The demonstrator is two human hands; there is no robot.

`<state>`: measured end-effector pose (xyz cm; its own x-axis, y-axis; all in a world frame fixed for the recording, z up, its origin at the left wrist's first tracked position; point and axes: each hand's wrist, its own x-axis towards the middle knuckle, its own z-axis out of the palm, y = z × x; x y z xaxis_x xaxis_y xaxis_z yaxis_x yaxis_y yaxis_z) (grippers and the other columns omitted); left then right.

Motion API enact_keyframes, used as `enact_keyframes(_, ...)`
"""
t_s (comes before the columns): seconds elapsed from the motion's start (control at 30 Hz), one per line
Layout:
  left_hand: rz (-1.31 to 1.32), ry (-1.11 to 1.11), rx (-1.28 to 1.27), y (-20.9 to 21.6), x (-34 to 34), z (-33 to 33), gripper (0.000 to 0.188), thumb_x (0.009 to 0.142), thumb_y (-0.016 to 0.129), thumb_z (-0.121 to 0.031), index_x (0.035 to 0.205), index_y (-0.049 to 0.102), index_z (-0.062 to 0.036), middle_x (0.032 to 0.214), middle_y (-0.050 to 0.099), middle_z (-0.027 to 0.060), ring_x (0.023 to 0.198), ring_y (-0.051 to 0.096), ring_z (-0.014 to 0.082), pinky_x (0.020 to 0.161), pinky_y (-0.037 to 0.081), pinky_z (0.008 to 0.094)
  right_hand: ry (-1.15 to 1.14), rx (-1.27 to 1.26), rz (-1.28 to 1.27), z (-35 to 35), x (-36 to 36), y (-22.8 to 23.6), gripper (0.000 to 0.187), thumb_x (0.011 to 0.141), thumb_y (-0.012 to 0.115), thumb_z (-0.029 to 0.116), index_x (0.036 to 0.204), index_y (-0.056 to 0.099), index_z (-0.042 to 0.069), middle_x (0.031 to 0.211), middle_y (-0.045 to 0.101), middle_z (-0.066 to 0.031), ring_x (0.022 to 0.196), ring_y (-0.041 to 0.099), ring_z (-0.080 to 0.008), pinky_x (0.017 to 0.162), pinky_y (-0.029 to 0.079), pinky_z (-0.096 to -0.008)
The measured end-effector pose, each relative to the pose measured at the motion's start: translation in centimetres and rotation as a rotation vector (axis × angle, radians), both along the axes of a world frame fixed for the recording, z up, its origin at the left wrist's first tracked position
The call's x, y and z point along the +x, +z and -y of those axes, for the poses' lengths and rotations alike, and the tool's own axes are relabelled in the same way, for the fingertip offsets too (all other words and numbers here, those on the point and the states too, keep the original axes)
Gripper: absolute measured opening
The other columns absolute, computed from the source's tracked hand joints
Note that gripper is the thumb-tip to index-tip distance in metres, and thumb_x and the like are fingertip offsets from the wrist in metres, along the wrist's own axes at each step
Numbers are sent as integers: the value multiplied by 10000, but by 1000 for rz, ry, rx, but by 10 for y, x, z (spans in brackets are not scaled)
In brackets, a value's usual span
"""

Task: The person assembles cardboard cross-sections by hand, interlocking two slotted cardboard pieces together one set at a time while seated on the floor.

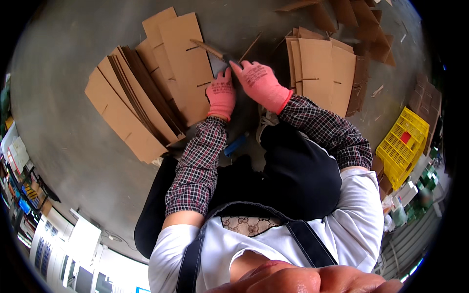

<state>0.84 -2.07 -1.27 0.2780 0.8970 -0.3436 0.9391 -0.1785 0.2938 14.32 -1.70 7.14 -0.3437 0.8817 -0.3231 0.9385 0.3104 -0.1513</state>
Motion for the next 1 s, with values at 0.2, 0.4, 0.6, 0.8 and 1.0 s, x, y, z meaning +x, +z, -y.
enact_keyframes(0.2, 108, -45, 50, 6, -2, 2, 386, 717, 653, -163, 1085, 536, -140, 972, 590, 75, 822, 611, 270, 638, 501, 397, -71, -100, -28, 3, 20, -16, 569, 814, 505, 92, 1364, 358, 106, 1033, 565, -152, 871, 604, -274, 730, 511, -350)
enact_keyframes(0.4, 46, -46, 77, 5, 14, 15, 310, 779, 554, -127, 1087, 541, -151, 1012, 601, 67, 833, 622, 289, 653, 510, 389, -81, -68, -7, 28, 21, -13, 529, 789, 568, 119, 1294, 420, 71, 1108, 534, -145, 943, 581, -281, 759, 502, -375)
enact_keyframes(0.6, 182, -1, 77, 6, 4, -5, 317, 778, 547, -115, 1093, 538, -142, 1025, 597, 68, 809, 620, 289, 641, 514, 394, -94, 56, -36, 1, 29, -31, 526, 779, 534, 96, 1296, 435, 98, 1067, 558, -126, 902, 583, -277, 747, 505, -352)
enact_keyframes(0.8, 63, -74, 59, -7, 13, 15, 270, 777, 560, -183, 1037, 568, -111, 959, 600, 83, 874, 598, 293, 673, 512, 384, 38, -17, 54, 29, 11, -8, 546, 795, 513, 104, 1326, 392, 74, 967, 576, -102, 847, 593, -236, 706, 500, -335)
enact_keyframes(1.0, 129, -108, 155, -6, 7, 14, 240, 759, 584, -157, 990, 573, -91, 971, 597, 89, 830, 599, 277, 697, 504, 370, -2, -17, 9, 27, 18, -22, 529, 798, 520, 101, 1314, 404, 89, 1088, 555, -100, 914, 580, -259, 754, 505, -343)
